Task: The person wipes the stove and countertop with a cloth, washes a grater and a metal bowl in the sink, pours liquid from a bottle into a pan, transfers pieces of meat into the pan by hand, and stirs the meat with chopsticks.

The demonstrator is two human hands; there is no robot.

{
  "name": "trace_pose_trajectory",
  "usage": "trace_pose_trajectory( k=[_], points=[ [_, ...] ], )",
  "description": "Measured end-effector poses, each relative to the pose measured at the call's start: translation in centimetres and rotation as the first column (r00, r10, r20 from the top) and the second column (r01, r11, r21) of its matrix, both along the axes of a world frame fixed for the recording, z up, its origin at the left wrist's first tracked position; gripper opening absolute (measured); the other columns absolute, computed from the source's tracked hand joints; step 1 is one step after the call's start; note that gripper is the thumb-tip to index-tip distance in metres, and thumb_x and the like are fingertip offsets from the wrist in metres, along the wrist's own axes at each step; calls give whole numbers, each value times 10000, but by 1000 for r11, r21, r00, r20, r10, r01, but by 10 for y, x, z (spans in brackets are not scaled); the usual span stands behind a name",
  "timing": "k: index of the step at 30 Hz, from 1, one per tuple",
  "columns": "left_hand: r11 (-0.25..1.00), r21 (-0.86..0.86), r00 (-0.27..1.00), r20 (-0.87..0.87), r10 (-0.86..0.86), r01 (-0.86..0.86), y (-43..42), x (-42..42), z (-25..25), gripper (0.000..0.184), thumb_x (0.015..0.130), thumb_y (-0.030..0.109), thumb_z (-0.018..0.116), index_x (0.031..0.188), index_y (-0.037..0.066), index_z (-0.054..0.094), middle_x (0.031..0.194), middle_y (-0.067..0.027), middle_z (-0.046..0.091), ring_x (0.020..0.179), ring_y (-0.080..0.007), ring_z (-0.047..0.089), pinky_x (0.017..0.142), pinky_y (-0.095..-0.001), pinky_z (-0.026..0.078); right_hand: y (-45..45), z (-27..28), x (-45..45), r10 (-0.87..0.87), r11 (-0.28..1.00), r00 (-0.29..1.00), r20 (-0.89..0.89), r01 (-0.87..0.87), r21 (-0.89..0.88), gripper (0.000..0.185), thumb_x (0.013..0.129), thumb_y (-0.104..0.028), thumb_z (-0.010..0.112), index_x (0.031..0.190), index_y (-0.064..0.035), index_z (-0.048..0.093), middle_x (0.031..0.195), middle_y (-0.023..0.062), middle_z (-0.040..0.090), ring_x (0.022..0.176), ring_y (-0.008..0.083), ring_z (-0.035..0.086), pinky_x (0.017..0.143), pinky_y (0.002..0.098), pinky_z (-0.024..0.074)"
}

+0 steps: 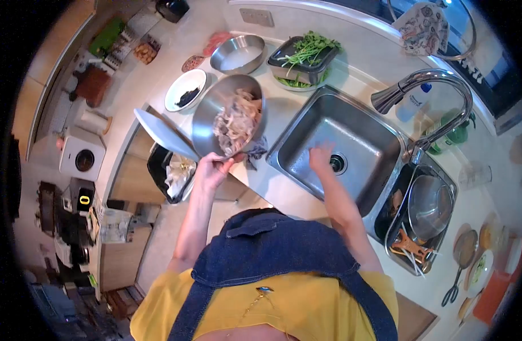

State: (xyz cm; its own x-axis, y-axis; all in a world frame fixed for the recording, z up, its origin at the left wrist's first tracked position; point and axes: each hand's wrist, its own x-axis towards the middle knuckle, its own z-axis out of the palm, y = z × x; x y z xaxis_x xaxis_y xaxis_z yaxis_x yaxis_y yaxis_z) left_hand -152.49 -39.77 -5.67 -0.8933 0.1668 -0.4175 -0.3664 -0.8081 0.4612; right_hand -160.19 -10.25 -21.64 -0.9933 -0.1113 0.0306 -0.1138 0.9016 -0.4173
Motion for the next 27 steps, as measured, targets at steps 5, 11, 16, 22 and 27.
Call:
trace_pose_trajectory(
  k=[5,11,16,22,27],
  points=[
    [998,-33,987,-154,53,-58,-43,-34,33,485,682,-19,398,1133,-190,350,1066,-308,513,926,-480,542,685,-369,579,-90,30,5,-114,898,872,-477,-115,-424,203,720,-74,584,921,-52,610,1065,193,554,1050,372,465,884,435,389],
    [985,-170,987,-160,6,-34,-86,-39,25,448,691,8,407,1086,-203,384,1054,-301,523,891,-438,576,629,-357,587,-200,52,51,201,956,919,-340,-260,-139,469,715,-151,586,1175,-207,518,1364,256,236,1235,475,233,1025,516,204],
    [992,-86,994,-57,-97,92,-108,-39,3,315,699,5,415,975,-140,457,957,-244,577,780,-365,621,576,-367,588,-183,31,60,62,863,912,-405,-253,-437,516,681,22,561,1161,-165,550,1282,243,391,1194,375,394,938,382,392],
    [944,-223,970,45,-239,243,-79,-23,-23,84,720,7,424,704,-19,503,715,-135,574,639,-257,614,535,-392,574,-138,33,135,-93,944,875,-476,-74,-320,243,656,86,533,863,-26,596,876,119,610,766,322,550,719,362,469],
    [837,-158,848,7,-529,524,-32,17,-36,207,716,17,437,910,-41,478,812,-164,579,677,-293,616,561,-416,562,-79,54,193,-543,46,808,227,299,-953,192,702,-41,472,866,-12,568,945,112,594,939,232,547,822,367,448]
  ],
)
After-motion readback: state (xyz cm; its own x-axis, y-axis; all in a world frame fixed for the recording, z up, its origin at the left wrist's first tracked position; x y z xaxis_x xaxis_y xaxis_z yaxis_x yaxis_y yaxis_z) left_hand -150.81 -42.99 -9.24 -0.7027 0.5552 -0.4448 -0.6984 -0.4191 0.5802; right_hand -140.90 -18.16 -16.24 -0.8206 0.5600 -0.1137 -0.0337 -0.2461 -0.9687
